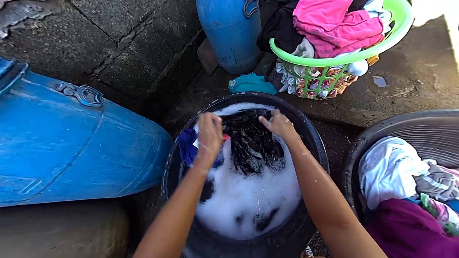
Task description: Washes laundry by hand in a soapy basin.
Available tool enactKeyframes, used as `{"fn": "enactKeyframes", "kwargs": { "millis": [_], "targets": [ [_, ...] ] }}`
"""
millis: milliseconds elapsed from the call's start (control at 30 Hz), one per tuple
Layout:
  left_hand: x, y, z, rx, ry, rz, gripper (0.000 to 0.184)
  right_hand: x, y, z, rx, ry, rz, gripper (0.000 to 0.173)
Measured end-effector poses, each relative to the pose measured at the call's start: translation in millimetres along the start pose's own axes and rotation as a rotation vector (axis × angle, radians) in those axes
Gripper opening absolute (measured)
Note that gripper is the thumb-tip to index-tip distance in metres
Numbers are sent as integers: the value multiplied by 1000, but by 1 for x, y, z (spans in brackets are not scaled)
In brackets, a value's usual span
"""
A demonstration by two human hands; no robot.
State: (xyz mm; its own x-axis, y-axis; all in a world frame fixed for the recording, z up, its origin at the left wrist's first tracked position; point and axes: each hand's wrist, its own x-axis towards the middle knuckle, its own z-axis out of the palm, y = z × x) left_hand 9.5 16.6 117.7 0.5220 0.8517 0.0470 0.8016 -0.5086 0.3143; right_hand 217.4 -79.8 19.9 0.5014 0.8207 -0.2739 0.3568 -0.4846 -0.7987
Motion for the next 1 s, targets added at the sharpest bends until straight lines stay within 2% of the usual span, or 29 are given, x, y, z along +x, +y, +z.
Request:
{"fn": "enactKeyframes", "kwargs": {
  "millis": [33, 100, 133, 167, 200, 267, 333, 400, 467, 533, 567, 600, 633, 667, 700, 733, 767, 833, 900, 967, 1000],
  "targets": [
    [-15, 5, 26, 40, -166, -47, 45, -3, -3, 5, -160, -179, 63, 80],
    [-43, 16, 71, 52, -499, -189, 64, -4, -15, 20, -442, -467, 83, 72],
    [-54, 17, 92, 33, -591, -254, 71, -4, -18, 29, -511, -525, 41, 64],
    [-64, 15, 110, 6, -612, -298, 73, 0, -18, 35, -485, -528, -20, 54],
    [-71, 9, 124, -37, -597, -327, 71, 4, -15, 36, -375, -491, -81, 47],
    [-82, -7, 135, -243, -476, -343, 56, 8, -6, 29, -31, -301, -183, 40],
    [-87, -20, 119, -562, -294, -333, 42, 9, -2, 16, 347, -73, -235, 33],
    [-86, -21, 81, -894, -129, -352, 33, 6, -7, 1, 736, 57, -207, 28],
    [-83, -12, 29, -1111, -8, -352, 24, 0, -9, -15, 1064, 136, -188, 25],
    [-80, -8, -16, -1218, 109, -265, 20, -2, -6, -27, 1286, 183, -161, 26],
    [-77, -13, -30, -1269, 151, -180, 21, -1, -5, -31, 1315, 232, -148, 26],
    [-71, -20, -37, -1330, 163, -98, 25, 1, -2, -32, 1246, 306, -148, 26],
    [-66, -26, -38, -1357, 152, -51, 38, 4, 1, -31, 1052, 404, -151, 24],
    [-60, -29, -35, -1307, 132, -76, 49, 4, 4, -28, 771, 472, -177, 27],
    [-55, -29, -26, -1196, 97, -158, 48, -1, 6, -24, 469, 491, -220, 37],
    [-50, -26, -14, -1071, 48, -264, 36, -2, 7, -17, 252, 485, -290, 49],
    [-46, -23, -2, -941, -35, -334, 30, -3, 5, -8, 123, 475, -383, 54],
    [-38, -17, 14, -732, -164, -306, 29, -8, -7, 16, 134, 368, -597, 50],
    [-33, -11, 16, -608, -212, -144, 30, -11, -20, 35, 288, 81, -760, 56],
    [-33, -2, 10, -500, -135, 58, 26, -19, -28, 41, 307, -241, -723, 62],
    [-33, 1, 9, -462, -47, 133, 25, -23, -32, 40, 318, -299, -683, 50]
  ]
}}
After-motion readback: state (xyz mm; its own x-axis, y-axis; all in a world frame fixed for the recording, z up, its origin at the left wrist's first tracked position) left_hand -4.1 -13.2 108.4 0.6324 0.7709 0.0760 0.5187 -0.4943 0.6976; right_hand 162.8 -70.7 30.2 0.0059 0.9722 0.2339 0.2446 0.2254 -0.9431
